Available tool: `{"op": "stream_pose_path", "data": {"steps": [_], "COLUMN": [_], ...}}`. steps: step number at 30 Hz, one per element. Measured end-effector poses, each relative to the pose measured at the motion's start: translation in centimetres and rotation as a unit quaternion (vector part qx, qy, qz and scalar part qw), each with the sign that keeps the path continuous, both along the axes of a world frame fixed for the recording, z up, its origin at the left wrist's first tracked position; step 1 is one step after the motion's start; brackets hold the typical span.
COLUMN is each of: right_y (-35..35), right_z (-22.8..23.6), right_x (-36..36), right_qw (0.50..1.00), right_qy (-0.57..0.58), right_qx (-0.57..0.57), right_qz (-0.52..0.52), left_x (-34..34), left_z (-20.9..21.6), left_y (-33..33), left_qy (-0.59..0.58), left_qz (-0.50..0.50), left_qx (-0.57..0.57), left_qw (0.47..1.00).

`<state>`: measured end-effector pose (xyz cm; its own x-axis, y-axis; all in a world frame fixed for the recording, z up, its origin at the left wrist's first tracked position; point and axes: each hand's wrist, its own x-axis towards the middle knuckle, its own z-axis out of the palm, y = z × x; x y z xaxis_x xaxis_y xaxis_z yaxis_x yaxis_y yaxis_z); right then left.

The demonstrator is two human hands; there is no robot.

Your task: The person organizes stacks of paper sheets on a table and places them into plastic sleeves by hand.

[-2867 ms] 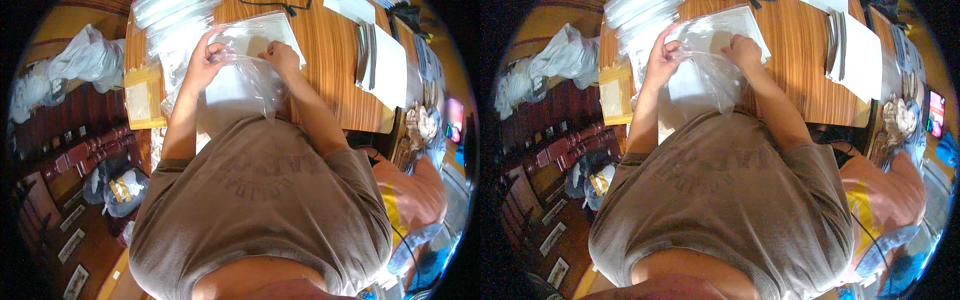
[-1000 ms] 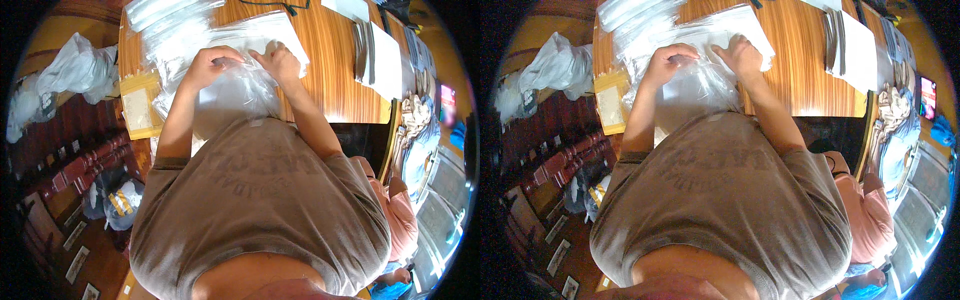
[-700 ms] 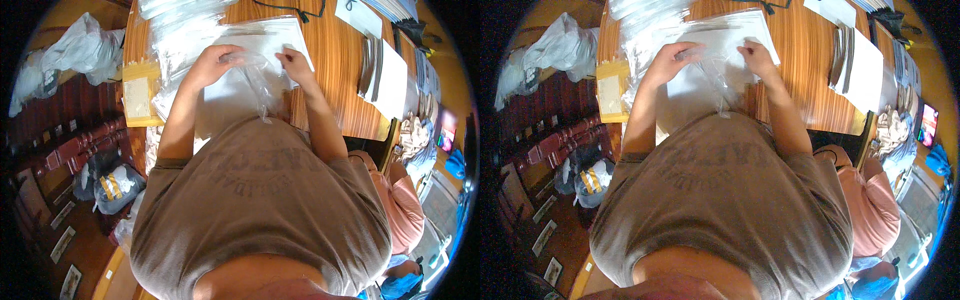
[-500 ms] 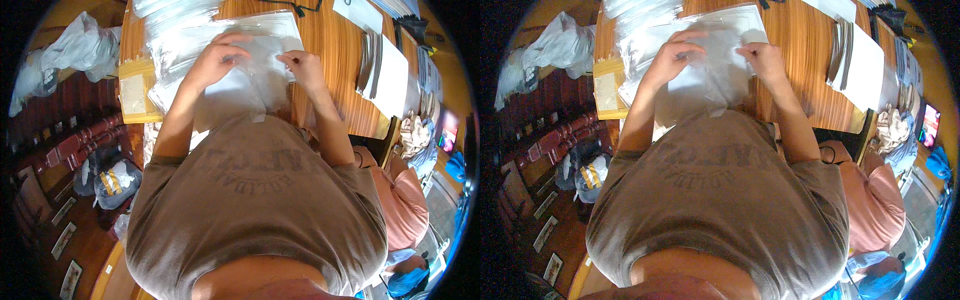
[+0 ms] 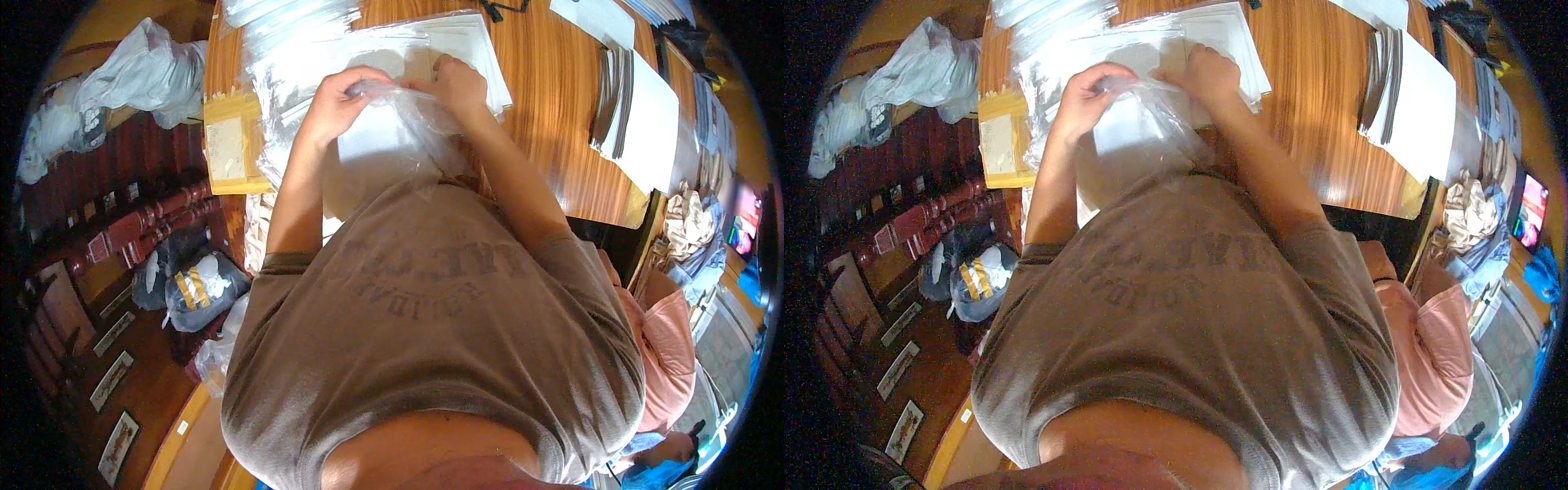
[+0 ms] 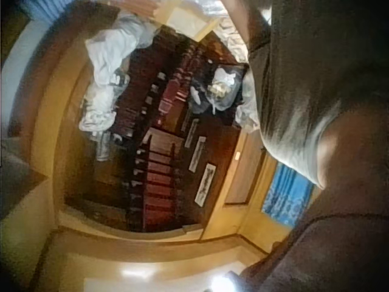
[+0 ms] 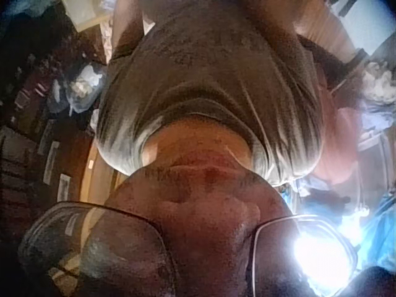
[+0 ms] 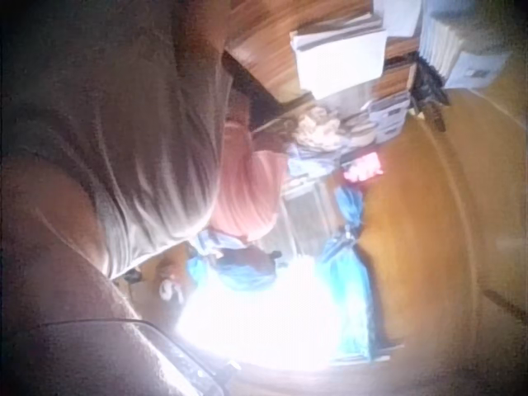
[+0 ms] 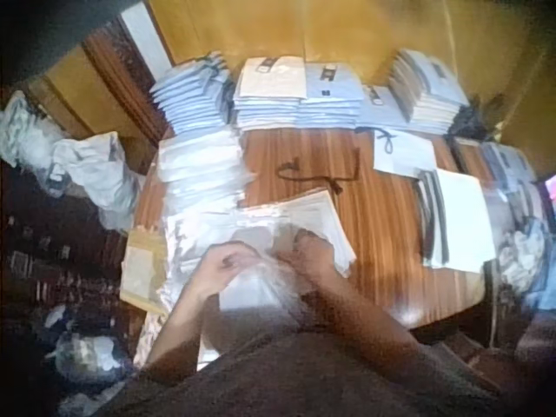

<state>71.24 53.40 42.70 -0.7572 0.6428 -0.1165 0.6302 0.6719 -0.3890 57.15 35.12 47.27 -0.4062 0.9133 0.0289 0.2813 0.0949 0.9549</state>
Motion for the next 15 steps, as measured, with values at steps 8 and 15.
{"op": "stream_pose_path", "data": {"steps": [8, 15], "right_y": [3.1, -1.8], "right_z": [-2.8, 3.9], "right_x": [0.7, 3.3], "right_qw": [0.974, 0.95], "right_qy": [0.081, 0.223], "right_qx": [-0.212, -0.189], "right_qz": [0.006, 0.113], "left_x": [-0.5, -1.0], "left_z": [1.7, 2.9], "left_y": [0.1, 1.5], "left_qy": [0.077, 0.373], "left_qz": [0.004, -0.024], "left_qx": [-0.077, 0.087], "left_qw": [0.994, 0.923]}}
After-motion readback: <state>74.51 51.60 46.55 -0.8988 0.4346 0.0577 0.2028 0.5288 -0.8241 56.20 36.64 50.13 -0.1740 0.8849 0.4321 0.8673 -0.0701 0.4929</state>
